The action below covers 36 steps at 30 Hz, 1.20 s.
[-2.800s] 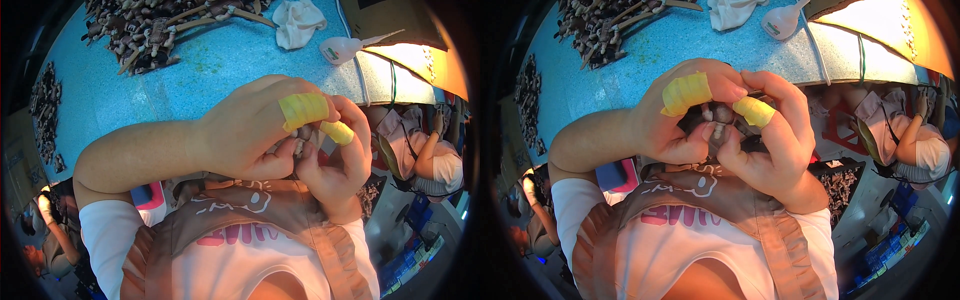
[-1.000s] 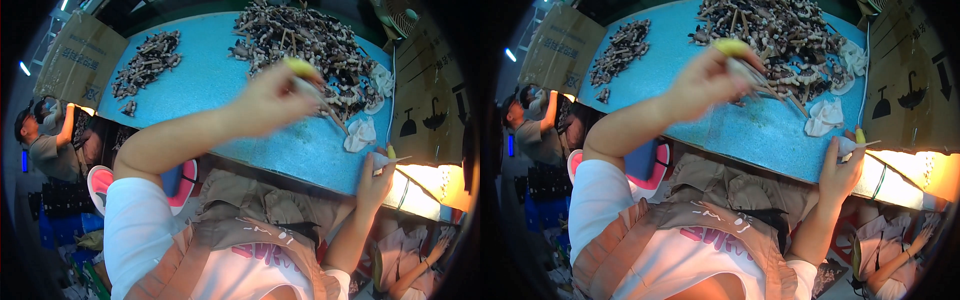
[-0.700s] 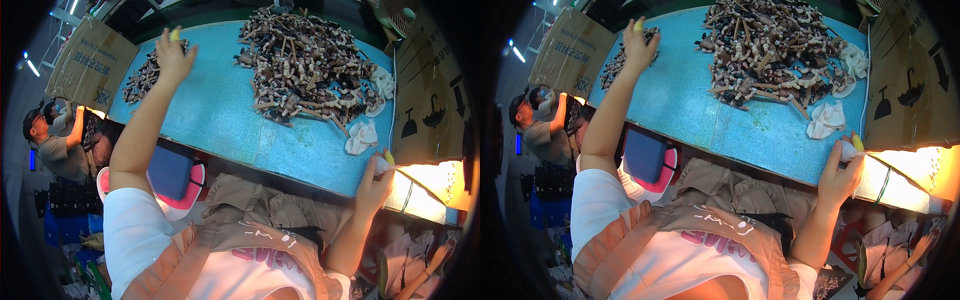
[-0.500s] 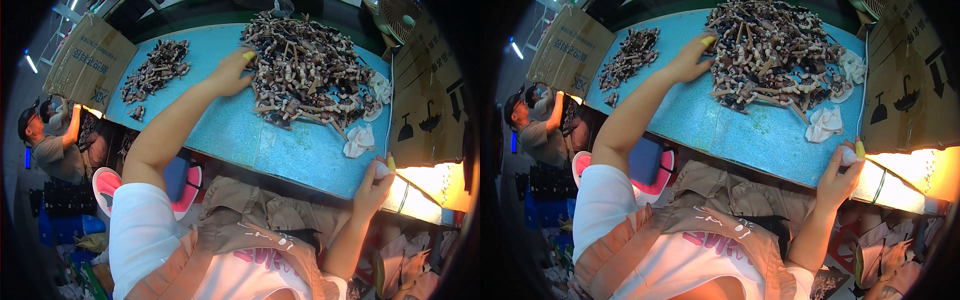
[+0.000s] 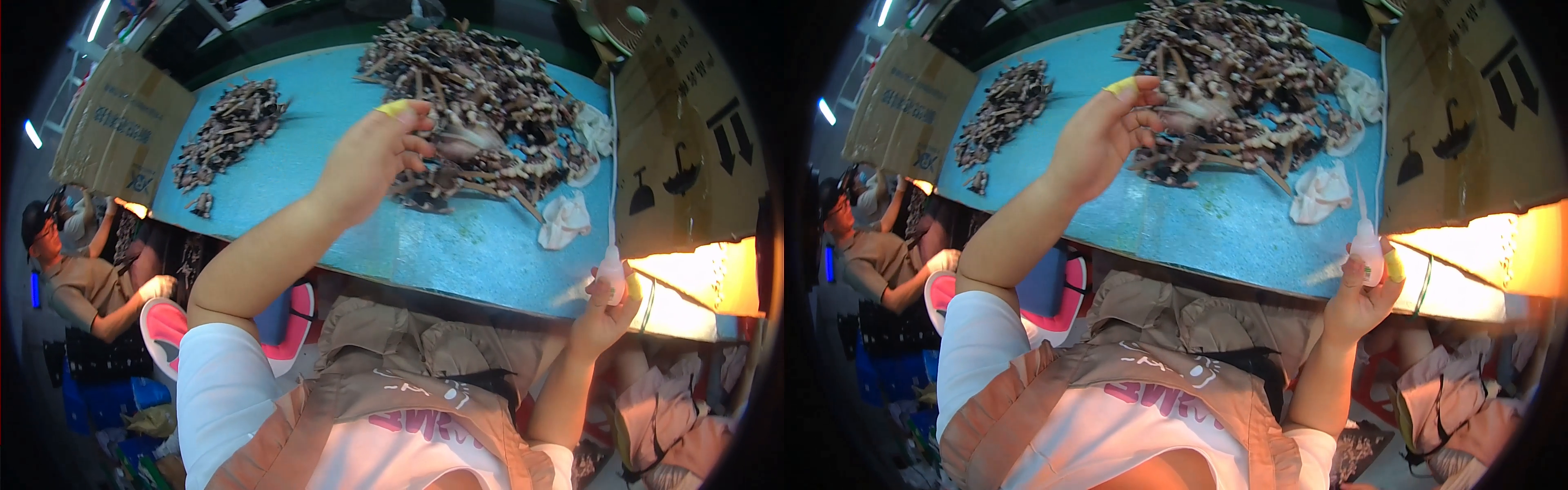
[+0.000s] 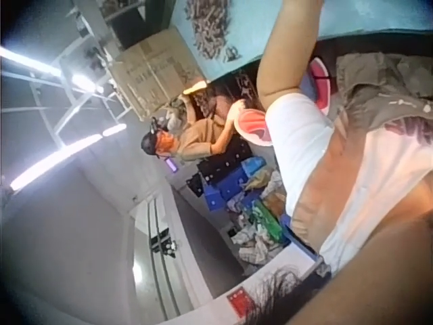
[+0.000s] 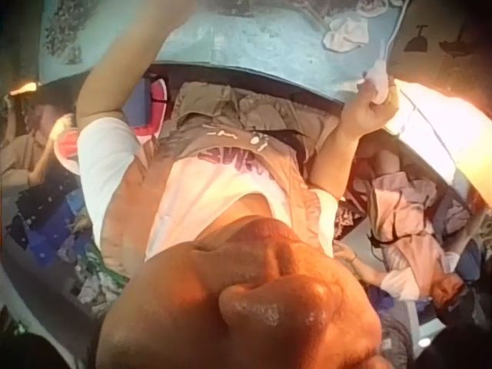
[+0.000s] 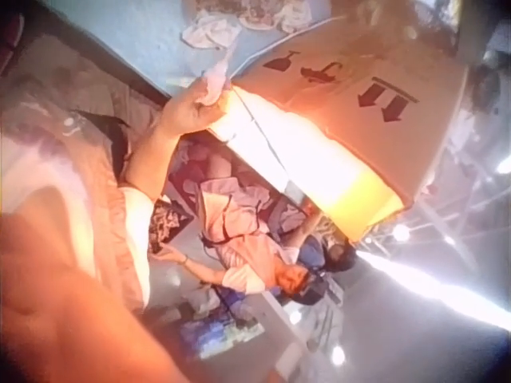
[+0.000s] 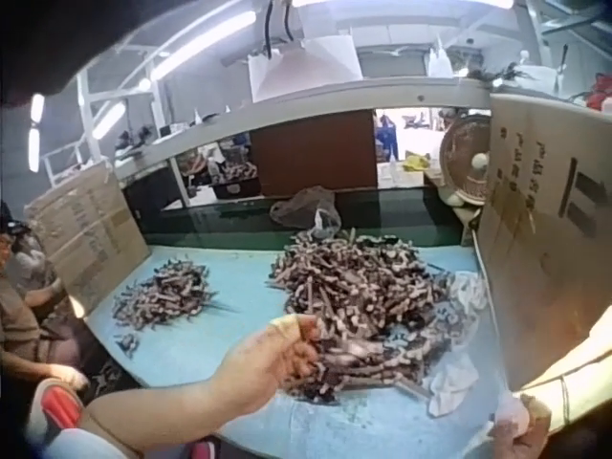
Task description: The person assembles toy figurines by picking up figurine parts, applying glue to the joints using a squeeze bottle, fitting the components together by hand, and setting the assembled figurines aside on the table.
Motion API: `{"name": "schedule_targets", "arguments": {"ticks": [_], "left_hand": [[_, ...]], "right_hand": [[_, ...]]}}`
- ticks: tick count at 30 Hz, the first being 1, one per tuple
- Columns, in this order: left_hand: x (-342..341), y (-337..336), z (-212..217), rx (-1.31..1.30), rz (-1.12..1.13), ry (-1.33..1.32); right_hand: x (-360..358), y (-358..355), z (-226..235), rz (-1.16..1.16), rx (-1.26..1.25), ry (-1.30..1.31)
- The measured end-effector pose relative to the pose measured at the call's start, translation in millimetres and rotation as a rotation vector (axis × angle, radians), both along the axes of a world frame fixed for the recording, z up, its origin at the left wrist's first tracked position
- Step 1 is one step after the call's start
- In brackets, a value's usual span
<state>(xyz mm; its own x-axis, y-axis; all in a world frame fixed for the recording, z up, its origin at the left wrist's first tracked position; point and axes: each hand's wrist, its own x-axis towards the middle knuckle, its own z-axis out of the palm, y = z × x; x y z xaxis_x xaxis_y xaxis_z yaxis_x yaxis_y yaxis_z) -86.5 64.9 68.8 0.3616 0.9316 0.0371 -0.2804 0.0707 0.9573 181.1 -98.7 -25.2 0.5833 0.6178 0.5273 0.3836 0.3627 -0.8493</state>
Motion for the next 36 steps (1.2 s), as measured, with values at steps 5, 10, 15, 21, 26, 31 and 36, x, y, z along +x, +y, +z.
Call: {"name": "schedule_targets", "arguments": {"ticks": [5, 10, 15, 21, 26, 31, 36], "left_hand": [[69, -25, -47, 0.614, -0.146, 0.523], [93, -31, -54, 1.236, -0.094, 0.820], [116, -36, -44, 1.325, -0.246, 0.664], [177, -27, -47, 1.329, -0.401, 0.752], [168, -23, -40, 1.435, -0.228, 0.696], [117, -39, -16, 0.932, -0.580, 0.593], [98, -45, -15, 0.523, -0.935, 0.521]], "right_hand": [[-19, 2, 8, -0.025, -0.059, 0.167], [-24, 16, 12, -0.035, -0.005, 0.134], [-16, 3, 12, 0.002, 0.112, 0.245], [-13, -3, 10, 0.066, 0.218, 0.414], [-9, -4, 7, 0.101, 0.249, 0.436], [-10, -16, 18, 0.192, 0.284, 0.754], [-30, -17, 26, 0.383, 0.139, 0.668]]}}
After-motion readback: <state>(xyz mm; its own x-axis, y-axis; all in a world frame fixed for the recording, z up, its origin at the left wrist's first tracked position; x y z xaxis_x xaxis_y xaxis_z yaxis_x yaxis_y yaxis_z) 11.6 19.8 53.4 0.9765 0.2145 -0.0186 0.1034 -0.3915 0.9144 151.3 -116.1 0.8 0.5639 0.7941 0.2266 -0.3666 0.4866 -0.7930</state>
